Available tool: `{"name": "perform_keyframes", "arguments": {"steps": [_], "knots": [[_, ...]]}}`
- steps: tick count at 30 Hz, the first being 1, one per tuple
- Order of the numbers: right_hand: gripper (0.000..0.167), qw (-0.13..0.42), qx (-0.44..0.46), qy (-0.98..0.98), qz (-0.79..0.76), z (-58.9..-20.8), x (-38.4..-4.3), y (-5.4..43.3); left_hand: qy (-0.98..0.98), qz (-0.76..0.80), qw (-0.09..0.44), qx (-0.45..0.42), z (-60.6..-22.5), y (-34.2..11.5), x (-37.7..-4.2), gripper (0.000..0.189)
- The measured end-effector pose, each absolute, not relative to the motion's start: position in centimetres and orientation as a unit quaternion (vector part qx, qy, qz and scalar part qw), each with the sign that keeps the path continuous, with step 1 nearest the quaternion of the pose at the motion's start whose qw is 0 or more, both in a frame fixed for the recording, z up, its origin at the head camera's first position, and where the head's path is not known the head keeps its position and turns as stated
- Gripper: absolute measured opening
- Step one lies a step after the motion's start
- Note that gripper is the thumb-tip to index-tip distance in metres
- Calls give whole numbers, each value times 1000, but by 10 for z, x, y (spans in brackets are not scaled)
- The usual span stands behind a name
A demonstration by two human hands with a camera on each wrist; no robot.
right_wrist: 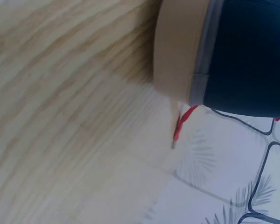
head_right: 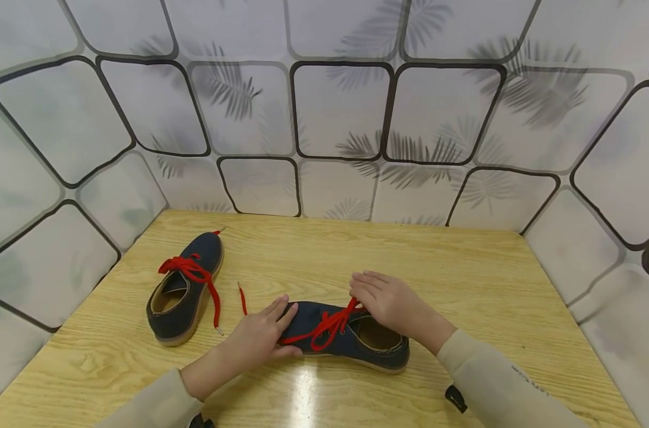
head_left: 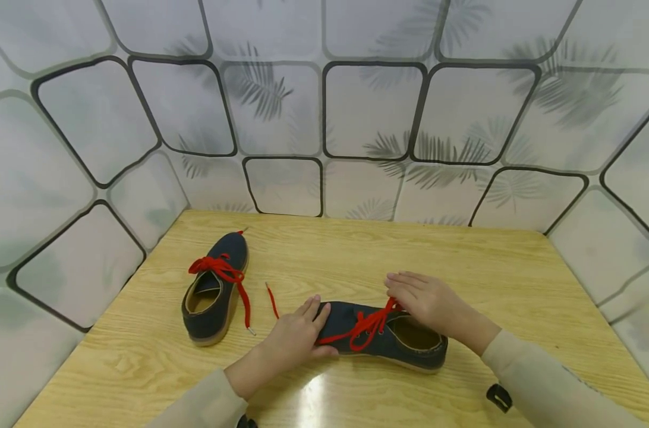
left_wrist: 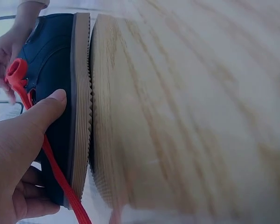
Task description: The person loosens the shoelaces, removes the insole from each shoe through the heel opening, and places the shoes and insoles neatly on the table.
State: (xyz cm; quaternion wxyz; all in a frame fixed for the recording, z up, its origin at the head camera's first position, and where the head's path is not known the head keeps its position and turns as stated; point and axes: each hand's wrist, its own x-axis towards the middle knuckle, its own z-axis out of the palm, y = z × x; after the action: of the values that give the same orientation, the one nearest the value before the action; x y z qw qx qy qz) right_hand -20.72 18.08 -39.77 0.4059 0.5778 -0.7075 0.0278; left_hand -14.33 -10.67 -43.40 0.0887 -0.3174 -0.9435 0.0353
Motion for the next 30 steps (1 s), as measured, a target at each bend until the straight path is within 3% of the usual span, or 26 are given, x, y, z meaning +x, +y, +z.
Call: {"name": "perform_keyframes", "arguments": {"steps": [19,25,30], "knots": [[28,490,591,-640,40,-396,-229,190,-939,36,113,-322,-437,-102,-147,81],[29,493,586,-642,46,-393,-230,194,-946,19,87,-310,-436,-103,-147,81],[31,493,583,-643,54,-387,-230,197,-945,9,95,-314,-439,-104,-148,78]]}}
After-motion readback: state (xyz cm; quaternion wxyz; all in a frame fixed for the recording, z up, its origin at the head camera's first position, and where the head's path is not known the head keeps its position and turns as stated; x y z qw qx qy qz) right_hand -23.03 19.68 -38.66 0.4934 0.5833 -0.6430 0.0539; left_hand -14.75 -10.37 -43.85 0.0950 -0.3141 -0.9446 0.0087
